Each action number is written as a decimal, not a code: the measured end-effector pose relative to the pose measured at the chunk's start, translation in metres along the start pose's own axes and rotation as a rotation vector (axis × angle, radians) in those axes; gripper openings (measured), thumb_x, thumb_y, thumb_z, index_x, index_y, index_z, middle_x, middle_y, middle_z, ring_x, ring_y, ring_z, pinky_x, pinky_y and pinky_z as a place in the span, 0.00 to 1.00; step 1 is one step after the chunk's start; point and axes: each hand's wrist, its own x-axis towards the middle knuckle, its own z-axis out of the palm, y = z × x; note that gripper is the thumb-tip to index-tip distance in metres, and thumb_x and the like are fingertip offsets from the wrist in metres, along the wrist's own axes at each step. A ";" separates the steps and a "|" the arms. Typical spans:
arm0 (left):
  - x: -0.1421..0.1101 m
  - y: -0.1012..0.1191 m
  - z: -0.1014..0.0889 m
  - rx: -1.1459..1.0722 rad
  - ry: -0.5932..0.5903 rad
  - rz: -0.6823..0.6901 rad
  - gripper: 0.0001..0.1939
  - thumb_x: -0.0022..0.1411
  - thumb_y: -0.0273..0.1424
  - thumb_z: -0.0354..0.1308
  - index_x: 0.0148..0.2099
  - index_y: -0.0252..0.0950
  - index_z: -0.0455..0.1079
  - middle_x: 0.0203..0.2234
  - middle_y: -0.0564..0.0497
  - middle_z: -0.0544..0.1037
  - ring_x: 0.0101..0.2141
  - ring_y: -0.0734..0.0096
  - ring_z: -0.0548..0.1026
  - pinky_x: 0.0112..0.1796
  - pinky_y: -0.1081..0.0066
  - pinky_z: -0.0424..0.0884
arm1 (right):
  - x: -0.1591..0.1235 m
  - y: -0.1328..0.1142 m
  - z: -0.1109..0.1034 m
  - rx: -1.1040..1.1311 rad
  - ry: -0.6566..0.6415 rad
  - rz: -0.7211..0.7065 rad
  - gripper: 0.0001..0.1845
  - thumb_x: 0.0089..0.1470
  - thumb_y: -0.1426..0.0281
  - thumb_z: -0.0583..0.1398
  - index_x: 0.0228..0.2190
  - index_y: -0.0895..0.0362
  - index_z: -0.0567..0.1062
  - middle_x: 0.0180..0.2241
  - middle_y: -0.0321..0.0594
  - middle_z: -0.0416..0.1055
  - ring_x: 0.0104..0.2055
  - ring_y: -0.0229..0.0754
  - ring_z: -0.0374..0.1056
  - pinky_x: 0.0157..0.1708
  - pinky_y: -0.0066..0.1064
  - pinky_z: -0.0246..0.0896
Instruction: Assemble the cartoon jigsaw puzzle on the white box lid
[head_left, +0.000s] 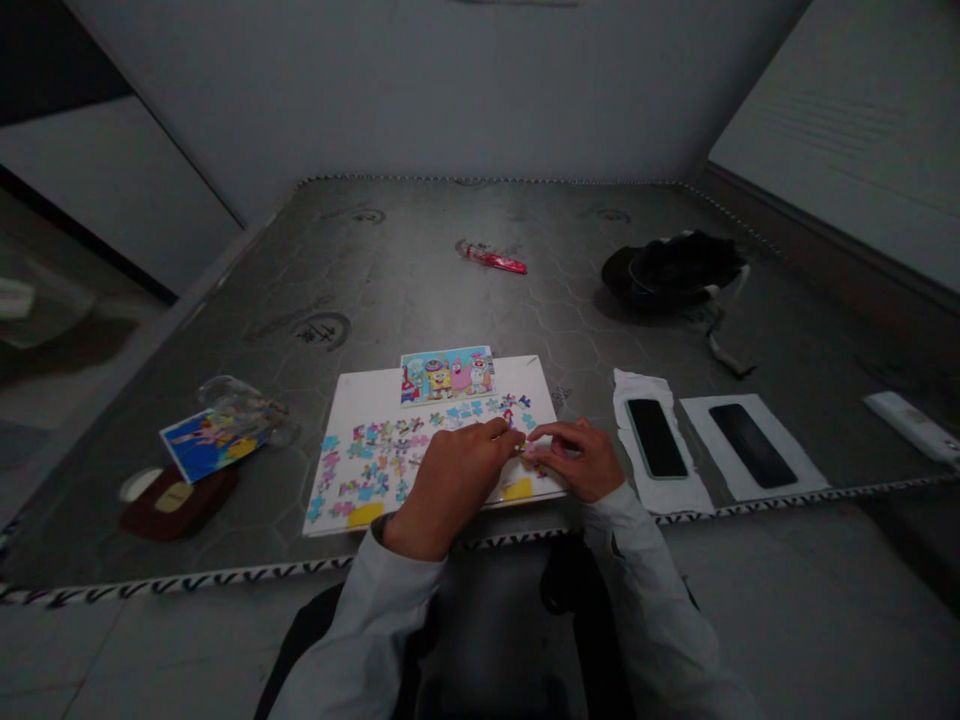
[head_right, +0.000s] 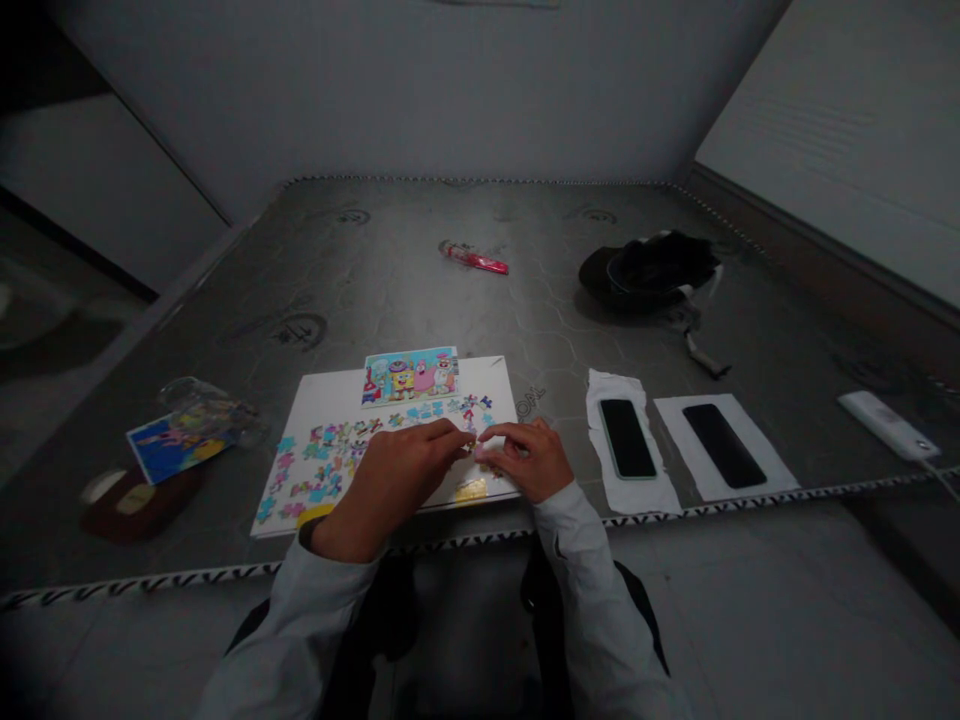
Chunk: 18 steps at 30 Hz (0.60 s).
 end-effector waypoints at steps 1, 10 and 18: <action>0.000 -0.001 0.000 -0.003 -0.005 -0.003 0.10 0.66 0.27 0.59 0.48 0.43 0.75 0.37 0.53 0.81 0.36 0.64 0.81 0.23 0.71 0.63 | 0.000 0.000 0.000 0.000 -0.004 -0.002 0.17 0.54 0.51 0.65 0.35 0.51 0.82 0.19 0.30 0.71 0.23 0.33 0.63 0.33 0.32 0.52; 0.000 -0.004 0.001 0.021 -0.016 -0.010 0.07 0.65 0.30 0.61 0.45 0.44 0.76 0.35 0.55 0.81 0.36 0.62 0.81 0.22 0.70 0.61 | 0.000 0.003 -0.001 -0.011 -0.009 -0.053 0.17 0.56 0.53 0.64 0.37 0.51 0.83 0.23 0.33 0.76 0.23 0.33 0.64 0.34 0.34 0.52; 0.001 -0.002 -0.001 0.020 -0.006 0.004 0.10 0.66 0.28 0.59 0.48 0.43 0.76 0.37 0.52 0.81 0.36 0.65 0.80 0.24 0.72 0.64 | 0.000 0.002 -0.004 -0.008 0.018 -0.059 0.17 0.55 0.51 0.64 0.36 0.50 0.84 0.21 0.33 0.73 0.23 0.34 0.64 0.33 0.34 0.53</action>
